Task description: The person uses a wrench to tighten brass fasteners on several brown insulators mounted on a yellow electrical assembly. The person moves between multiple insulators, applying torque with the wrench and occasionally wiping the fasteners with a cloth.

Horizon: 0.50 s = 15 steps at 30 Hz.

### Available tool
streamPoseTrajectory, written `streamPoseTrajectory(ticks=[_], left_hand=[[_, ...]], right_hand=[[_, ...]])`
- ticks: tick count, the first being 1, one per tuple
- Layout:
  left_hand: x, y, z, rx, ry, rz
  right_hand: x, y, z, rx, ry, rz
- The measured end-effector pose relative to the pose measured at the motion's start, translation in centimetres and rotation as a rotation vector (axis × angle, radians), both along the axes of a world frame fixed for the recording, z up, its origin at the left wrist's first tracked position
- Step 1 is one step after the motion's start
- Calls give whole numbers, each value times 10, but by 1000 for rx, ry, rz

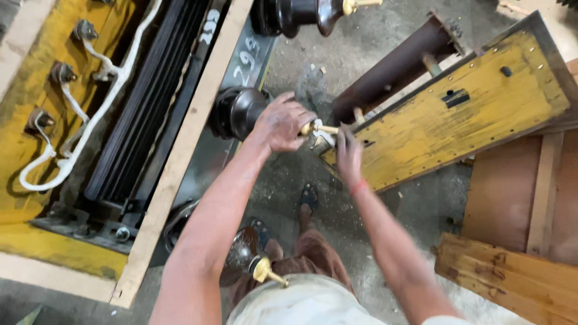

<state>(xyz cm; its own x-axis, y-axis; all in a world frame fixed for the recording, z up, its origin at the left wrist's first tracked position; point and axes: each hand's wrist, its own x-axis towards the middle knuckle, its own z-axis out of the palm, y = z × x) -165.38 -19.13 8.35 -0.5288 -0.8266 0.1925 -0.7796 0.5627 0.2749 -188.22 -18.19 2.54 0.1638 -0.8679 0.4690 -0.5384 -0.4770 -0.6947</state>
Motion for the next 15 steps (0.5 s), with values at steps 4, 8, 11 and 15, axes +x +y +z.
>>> streamPoseTrajectory(ticks=[4,8,11,15], left_hand=[[2,-3,-12,32,-18,-10],[1,-5,-9,-163,18,-4],[1,-4,0,-83,-44,-5],[2,-1,11,71,-165,28]], right_hand=[[17,146,12,262,-119,-1],[58,106,95,-65,229,149],[74,-12,140,-345,434,154],[60,-122,119,-260,207,84]])
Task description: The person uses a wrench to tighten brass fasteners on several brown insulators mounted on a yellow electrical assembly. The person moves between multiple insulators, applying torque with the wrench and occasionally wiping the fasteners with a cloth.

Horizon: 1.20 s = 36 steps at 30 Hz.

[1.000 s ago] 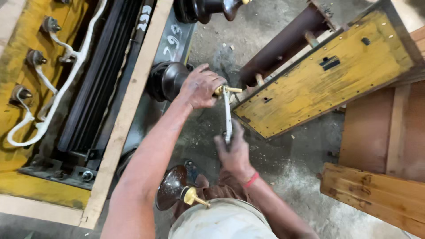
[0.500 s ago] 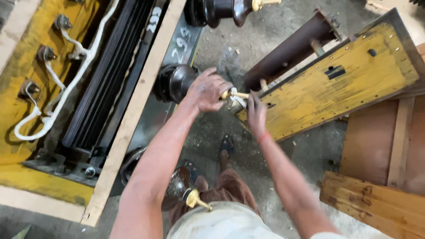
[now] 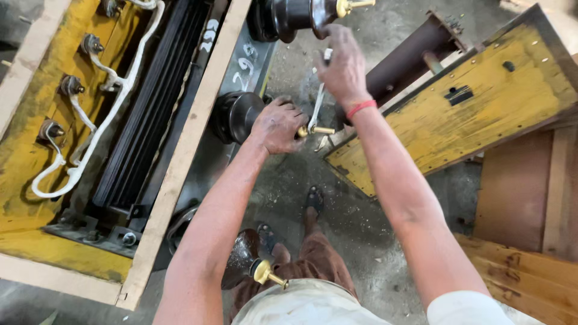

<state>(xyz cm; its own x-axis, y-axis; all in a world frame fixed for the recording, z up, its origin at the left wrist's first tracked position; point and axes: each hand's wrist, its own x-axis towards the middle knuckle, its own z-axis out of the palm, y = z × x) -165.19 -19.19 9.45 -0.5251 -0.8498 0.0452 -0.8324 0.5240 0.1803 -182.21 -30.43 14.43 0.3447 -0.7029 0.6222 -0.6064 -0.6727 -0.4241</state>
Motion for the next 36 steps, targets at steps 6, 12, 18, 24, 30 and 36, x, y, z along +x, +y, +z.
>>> streamPoseTrajectory(ticks=[6,12,18,24,30,36], left_hand=[[0,4,4,-235,288,-66],[5,2,-13,-215,259,-79],[6,-5,-28,-329,35,-182],[10,-1,-15,-189,234,-170],[7,2,8,-103,256,-158],[6,3,15,-79,185,-138]], right_hand=[[-65,12,-88,100,358,269],[-58,78,-97,847,-212,378],[21,189,-94,1541,-1710,301],[-40,223,-82,2029,-1217,-141],[-106,110,-127,619,-10,163],[-79,-22,-44,-59,643,788]])
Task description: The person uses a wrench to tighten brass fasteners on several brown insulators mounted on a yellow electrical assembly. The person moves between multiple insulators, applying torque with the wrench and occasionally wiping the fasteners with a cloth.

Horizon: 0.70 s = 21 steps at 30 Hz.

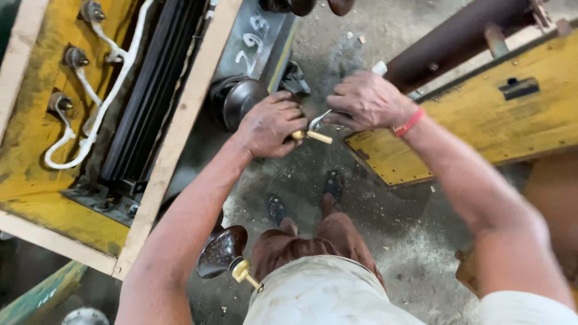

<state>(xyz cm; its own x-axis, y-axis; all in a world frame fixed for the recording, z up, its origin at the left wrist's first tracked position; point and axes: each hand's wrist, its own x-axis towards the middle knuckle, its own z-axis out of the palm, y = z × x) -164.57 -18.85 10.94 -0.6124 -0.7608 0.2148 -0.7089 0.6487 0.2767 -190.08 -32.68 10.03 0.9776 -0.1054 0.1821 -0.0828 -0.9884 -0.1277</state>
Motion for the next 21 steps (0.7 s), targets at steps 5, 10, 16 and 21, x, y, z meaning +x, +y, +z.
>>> streamPoseTrajectory(ticks=[5,10,16,21], left_hand=[[-1,2,5,-2,-24,49],[1,1,2,6,11,31],[8,-2,-15,-57,-37,11],[3,0,-16,1,7,1]], right_hand=[[56,-24,2,-183,3,450],[47,-3,20,24,-14,261],[84,186,16,2813,-991,-834],[58,249,-59,2854,-721,-783]])
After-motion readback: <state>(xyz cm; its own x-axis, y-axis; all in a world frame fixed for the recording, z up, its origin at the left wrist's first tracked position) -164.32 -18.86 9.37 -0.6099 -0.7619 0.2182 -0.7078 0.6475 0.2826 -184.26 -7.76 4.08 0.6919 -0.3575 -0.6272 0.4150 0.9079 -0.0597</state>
